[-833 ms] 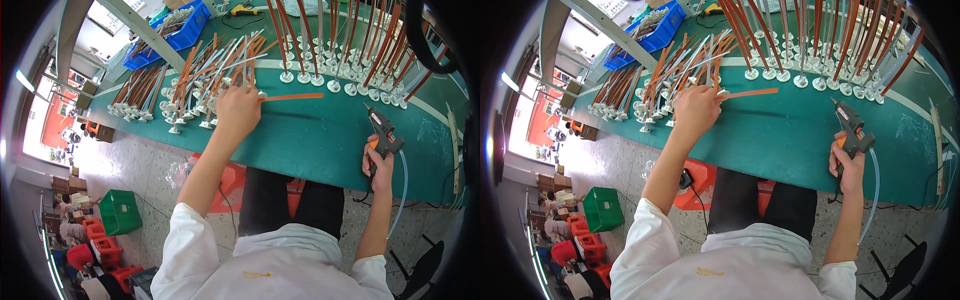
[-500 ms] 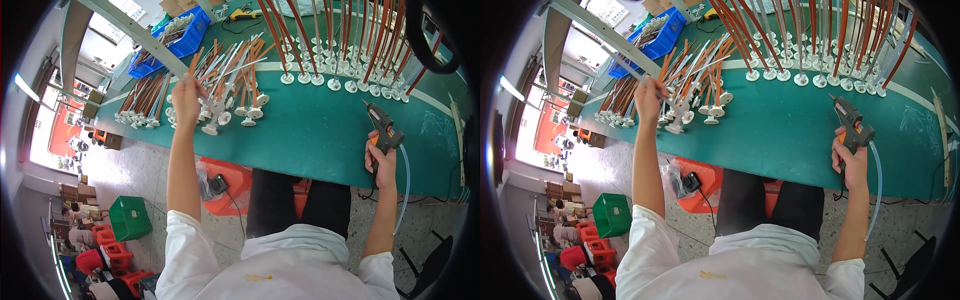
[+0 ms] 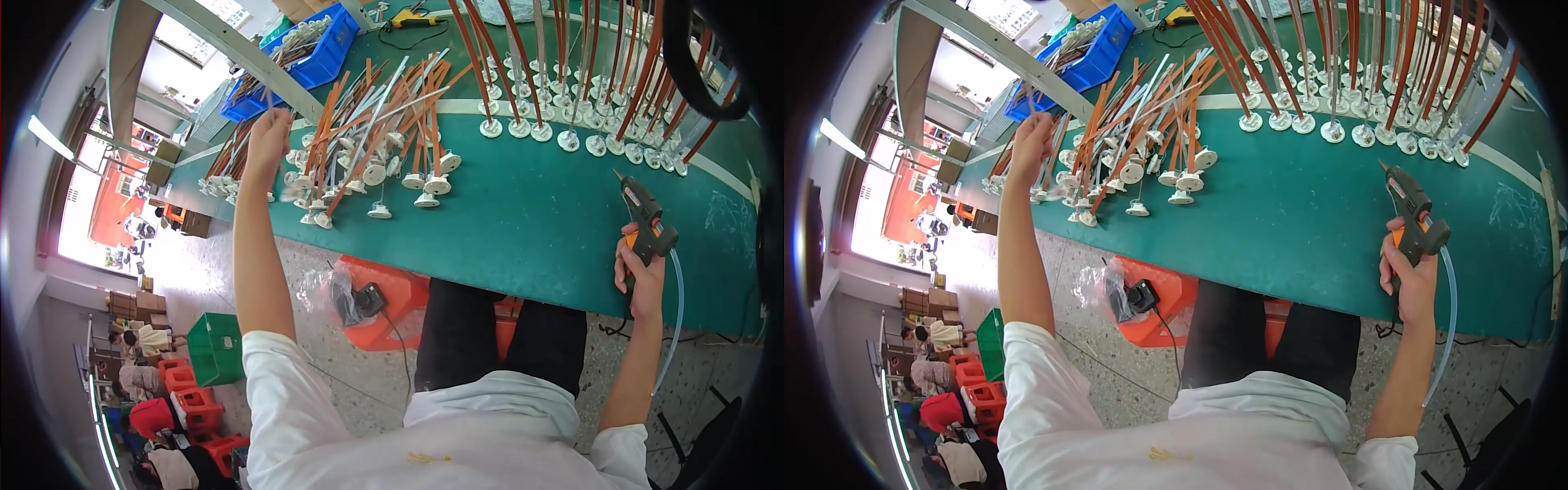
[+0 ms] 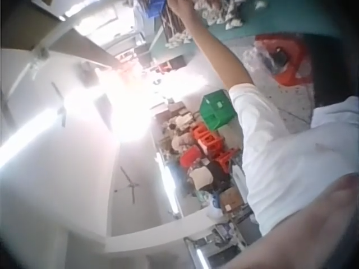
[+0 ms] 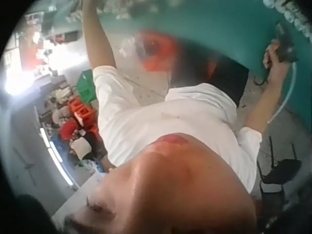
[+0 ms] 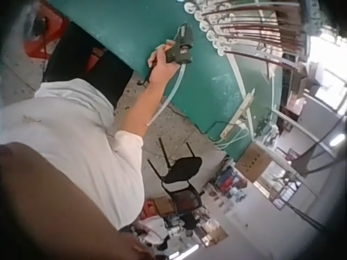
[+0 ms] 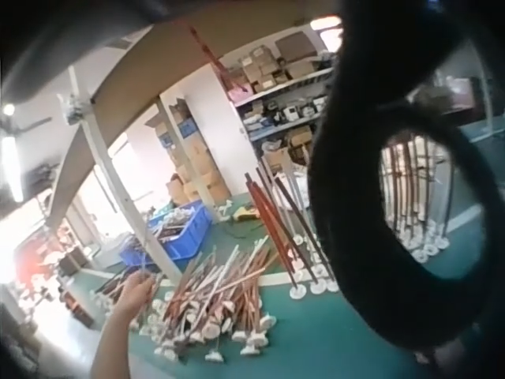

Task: Applying hot glue to circular bases and attaching long plastic strips as part of an assembly process.

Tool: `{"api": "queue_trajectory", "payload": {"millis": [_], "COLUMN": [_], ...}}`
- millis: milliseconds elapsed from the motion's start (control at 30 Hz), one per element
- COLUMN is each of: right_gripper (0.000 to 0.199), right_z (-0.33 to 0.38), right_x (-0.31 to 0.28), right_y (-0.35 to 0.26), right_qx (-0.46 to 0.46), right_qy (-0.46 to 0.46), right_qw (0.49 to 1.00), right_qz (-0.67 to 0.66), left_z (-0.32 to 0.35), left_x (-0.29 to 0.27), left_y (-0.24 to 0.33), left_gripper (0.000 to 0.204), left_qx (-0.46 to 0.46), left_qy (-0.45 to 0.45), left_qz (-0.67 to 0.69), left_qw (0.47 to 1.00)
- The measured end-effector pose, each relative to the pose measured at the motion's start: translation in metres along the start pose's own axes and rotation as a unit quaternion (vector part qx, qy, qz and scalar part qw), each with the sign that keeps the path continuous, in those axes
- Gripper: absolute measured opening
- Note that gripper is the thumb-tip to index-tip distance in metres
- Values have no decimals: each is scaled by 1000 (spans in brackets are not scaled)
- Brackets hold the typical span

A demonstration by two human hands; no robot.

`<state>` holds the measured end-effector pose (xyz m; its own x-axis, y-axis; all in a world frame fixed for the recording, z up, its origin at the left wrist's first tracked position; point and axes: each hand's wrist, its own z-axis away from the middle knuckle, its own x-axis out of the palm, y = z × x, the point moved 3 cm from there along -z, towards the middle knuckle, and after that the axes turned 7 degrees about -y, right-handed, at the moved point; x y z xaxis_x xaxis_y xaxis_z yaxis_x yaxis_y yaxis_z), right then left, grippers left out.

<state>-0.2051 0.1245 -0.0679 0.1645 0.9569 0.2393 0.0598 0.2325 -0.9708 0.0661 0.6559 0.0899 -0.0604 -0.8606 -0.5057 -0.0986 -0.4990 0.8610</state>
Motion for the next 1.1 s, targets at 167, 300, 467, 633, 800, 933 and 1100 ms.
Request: {"api": "queue_trajectory", "payload": {"millis": [167, 300, 467, 633, 800, 933, 1100], "right_gripper": [29, 32, 33, 35, 38, 38, 36], "right_z": [-2, -1, 3, 5, -1, 0, 0], "right_x": [-1, -1, -6, -6, -6, -7, -3], "right_y": [5, 5, 7, 8, 6, 1, 2], "right_qx": [-10, -2, -6, 12, 22, 32, 26], "right_qy": [9, 26, 29, 43, 30, 50, 42], "right_qw": [1000, 1000, 1000, 999, 999, 998, 998], "right_qz": [2, 12, -3, -19, -25, -28, -49], "left_z": [-40, -65, -93, -123, -159, -143, -110], "left_x": [0, 20, 27, 14, -13, 35, 52], "left_y": [-33, -53, -68, -101, -133, -96, -32], "left_gripper": [91, 118, 120, 101, 82, 79, 86], "left_qx": [31, -7, -46, -76, -74, -173, -176], "left_qy": [-126, -112, -136, -219, -18, 72, 59], "left_qz": [-477, -499, -464, -176, -316, -482, -559], "left_qw": [869, 860, 874, 957, 946, 856, 808]}}
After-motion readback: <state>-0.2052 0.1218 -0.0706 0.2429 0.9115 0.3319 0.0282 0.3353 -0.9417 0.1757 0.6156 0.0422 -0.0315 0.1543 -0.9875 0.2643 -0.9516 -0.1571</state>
